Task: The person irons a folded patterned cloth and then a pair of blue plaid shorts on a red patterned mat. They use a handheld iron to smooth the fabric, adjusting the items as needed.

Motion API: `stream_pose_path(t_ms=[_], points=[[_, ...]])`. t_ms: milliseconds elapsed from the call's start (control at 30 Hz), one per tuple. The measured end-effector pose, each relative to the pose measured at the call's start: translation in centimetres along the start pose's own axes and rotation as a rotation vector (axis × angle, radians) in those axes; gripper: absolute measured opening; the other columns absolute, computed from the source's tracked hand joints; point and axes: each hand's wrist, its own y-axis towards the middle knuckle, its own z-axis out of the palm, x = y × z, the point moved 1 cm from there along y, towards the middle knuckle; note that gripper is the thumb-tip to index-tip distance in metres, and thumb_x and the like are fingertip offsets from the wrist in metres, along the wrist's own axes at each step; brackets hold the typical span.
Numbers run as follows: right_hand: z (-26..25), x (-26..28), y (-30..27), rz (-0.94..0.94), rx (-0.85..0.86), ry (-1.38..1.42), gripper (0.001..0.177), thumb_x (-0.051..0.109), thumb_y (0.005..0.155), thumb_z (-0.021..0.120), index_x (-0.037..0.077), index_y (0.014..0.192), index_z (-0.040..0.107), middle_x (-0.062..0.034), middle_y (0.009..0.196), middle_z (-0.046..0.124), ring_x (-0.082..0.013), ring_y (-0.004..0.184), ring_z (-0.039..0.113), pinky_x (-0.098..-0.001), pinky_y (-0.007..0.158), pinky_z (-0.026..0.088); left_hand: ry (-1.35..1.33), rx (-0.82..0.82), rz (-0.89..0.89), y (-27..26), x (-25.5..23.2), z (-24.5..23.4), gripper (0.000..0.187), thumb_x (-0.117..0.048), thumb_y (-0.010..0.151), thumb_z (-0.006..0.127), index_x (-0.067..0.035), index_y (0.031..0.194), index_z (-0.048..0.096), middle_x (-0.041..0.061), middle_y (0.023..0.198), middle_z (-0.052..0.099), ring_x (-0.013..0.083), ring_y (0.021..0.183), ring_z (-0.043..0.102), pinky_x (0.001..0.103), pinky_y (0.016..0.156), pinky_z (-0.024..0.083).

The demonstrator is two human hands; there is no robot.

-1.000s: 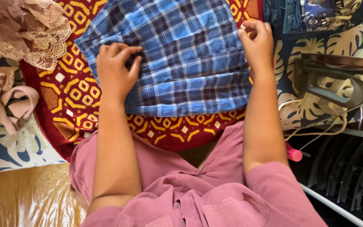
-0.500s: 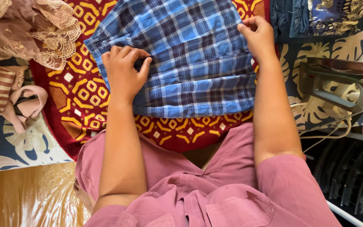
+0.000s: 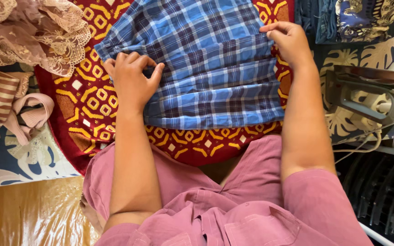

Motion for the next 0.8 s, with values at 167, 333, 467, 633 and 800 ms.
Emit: stream_pose_path(t_ms=[167,333,467,633,800], points=[[0.6,0.1,1.4,-0.172,-0.028,-0.269,0.016,0.017,0.102,0.077,0.002,0.109,0.077,-0.002,0.094,0.073,-0.01,0.086,0.067,-0.0271,0.076,0.052,0.065,-0.015,-0.092,0.0,0.6,0.1,0.033,-0.044,0.091,0.085,-0.016,0.078,0.072,0.0,0.085,0.07,0.0249,0.09,0.058,0.05,0.095,0.033],[1.3,0.1,2.1,-0.013,-0.083,-0.368,0.022,0.02,0.095,0.08,0.002,0.104,0.071,-0.0048,0.088,0.07,-0.0135,0.078,0.065,-0.0305,0.07,0.052,-0.087,0.01,-0.306,0.2,1.5,0.1,0.024,-0.036,0.093,0.082,-0.015,0.095,0.072,-0.001,0.09,0.066,0.021,0.089,0.06,0.046,0.092,0.037],[1.1,-0.1,3.6,-0.204,-0.122,-0.373,0.029,0.017,0.089,0.082,0.0,0.108,0.068,-0.0085,0.099,0.067,-0.0155,0.085,0.066,-0.0313,0.077,0.055,-0.058,-0.176,-0.21,0.3,2.4,-0.5,0.015,-0.024,0.096,0.076,-0.019,0.11,0.077,-0.001,0.11,0.062,0.0203,0.108,0.06,0.042,0.095,0.04],[2.3,-1.2,7.7,-0.28,-0.194,-0.353,0.028,0.021,0.096,0.081,0.001,0.115,0.073,-0.011,0.107,0.072,-0.0165,0.094,0.07,-0.0313,0.084,0.055,0.039,-0.16,-0.185,1.3,3.6,-1.1,0.005,-0.027,0.096,0.078,-0.024,0.099,0.08,-0.005,0.106,0.066,0.0231,0.106,0.055,0.043,0.095,0.037],[3.6,-1.9,9.6,0.035,-0.207,-0.301,0.028,0.029,0.093,0.083,0.004,0.103,0.075,-0.0067,0.096,0.077,-0.0132,0.087,0.071,-0.0292,0.079,0.055,0.119,-0.203,-0.228,1.3,3.7,-1.3,0.011,-0.021,0.086,0.072,-0.022,0.095,0.078,-0.006,0.108,0.07,0.0237,0.107,0.054,0.044,0.097,0.034]])
